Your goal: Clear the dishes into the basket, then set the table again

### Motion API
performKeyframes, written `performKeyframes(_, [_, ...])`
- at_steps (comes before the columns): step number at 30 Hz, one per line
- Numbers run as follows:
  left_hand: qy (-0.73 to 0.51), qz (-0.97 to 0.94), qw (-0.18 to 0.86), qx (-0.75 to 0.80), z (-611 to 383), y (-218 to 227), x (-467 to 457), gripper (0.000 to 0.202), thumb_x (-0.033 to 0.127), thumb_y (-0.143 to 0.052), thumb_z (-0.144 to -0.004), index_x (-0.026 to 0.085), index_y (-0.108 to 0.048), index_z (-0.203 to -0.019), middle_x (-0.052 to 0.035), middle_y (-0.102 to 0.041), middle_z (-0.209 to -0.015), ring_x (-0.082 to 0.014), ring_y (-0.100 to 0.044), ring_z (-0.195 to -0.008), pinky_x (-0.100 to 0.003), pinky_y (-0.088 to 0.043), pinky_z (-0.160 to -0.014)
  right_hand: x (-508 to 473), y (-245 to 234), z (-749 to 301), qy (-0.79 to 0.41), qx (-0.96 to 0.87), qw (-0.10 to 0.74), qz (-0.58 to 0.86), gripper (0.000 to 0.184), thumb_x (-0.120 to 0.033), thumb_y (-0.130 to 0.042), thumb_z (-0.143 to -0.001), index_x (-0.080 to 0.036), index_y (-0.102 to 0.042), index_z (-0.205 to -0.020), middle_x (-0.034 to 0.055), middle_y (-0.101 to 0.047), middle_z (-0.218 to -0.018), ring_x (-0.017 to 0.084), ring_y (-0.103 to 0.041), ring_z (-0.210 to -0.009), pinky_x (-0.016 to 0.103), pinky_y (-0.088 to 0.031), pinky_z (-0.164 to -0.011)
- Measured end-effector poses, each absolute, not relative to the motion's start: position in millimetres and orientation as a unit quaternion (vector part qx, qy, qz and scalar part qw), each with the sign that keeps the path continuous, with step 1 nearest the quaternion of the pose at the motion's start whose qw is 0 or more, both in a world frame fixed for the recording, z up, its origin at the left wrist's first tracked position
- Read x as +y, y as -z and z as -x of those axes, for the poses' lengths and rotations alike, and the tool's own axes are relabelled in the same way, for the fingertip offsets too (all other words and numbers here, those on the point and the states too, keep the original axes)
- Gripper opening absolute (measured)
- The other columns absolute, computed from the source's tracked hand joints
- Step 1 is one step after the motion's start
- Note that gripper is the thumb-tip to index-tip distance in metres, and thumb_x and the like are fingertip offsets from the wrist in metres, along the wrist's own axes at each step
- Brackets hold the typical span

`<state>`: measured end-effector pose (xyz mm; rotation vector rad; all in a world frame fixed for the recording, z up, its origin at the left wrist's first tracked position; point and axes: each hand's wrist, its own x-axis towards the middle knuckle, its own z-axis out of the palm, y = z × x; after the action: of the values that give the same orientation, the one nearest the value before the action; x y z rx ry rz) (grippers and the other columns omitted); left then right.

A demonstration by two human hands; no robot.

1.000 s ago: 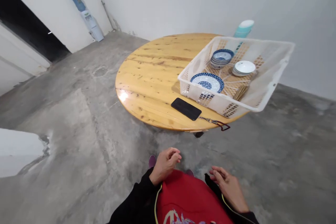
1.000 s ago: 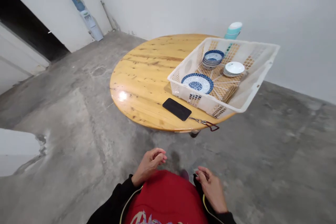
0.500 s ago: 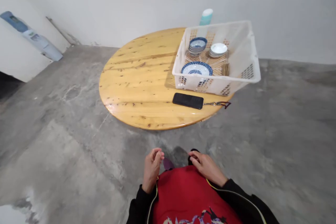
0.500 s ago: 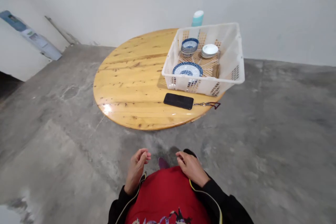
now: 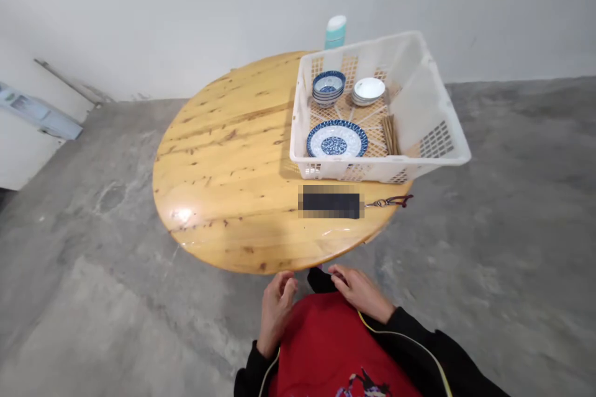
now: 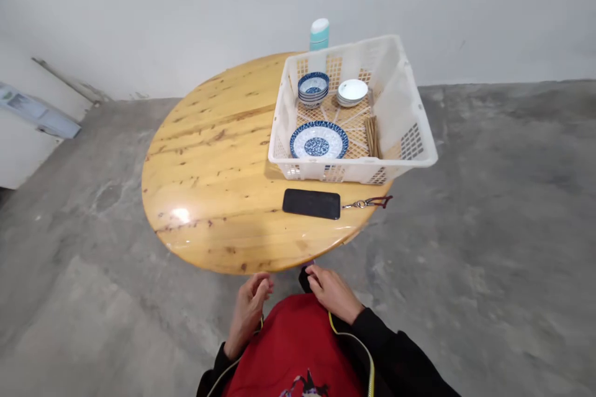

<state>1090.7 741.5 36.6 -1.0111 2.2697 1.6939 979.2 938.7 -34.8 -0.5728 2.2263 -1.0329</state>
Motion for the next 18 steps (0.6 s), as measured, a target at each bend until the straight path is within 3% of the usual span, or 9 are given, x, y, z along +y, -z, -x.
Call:
performKeyframes(7, [-0.552,0.396,0.034,0.733,-1040,-58,710,0.051,0.063,-0.055,-0.086,0.018,-0.067,-0.107,-0.0106,-0.074,-0.098,-0.0245,-0.070,-0.093,-0.037,-0.055,-0.083,901,24,-921,0.409,0.823,0.281,0.278,0.029,-0.029,-0.041,-0.094,-0.021,-0.069,-0.096,0.0087,-0.074,-0.096,0.023,-0.068,-0.088,0.033,-0.048,-0.082])
performKeyframes(18, [-0.553,0.357,0.113,0.744,-997,-52,697,0.047,0.058,-0.055,-0.087,0.017,-0.066,-0.109,-0.0105,-0.074,-0.099,-0.0233,-0.069,-0.092,-0.037,-0.054,-0.085,890,24,-902,0.417,0.824,0.291,0.248,0.027,-0.028,-0.041,-0.093,-0.022,-0.066,-0.094,0.0069,-0.072,-0.091,0.023,-0.067,-0.089,0.033,-0.047,-0.084])
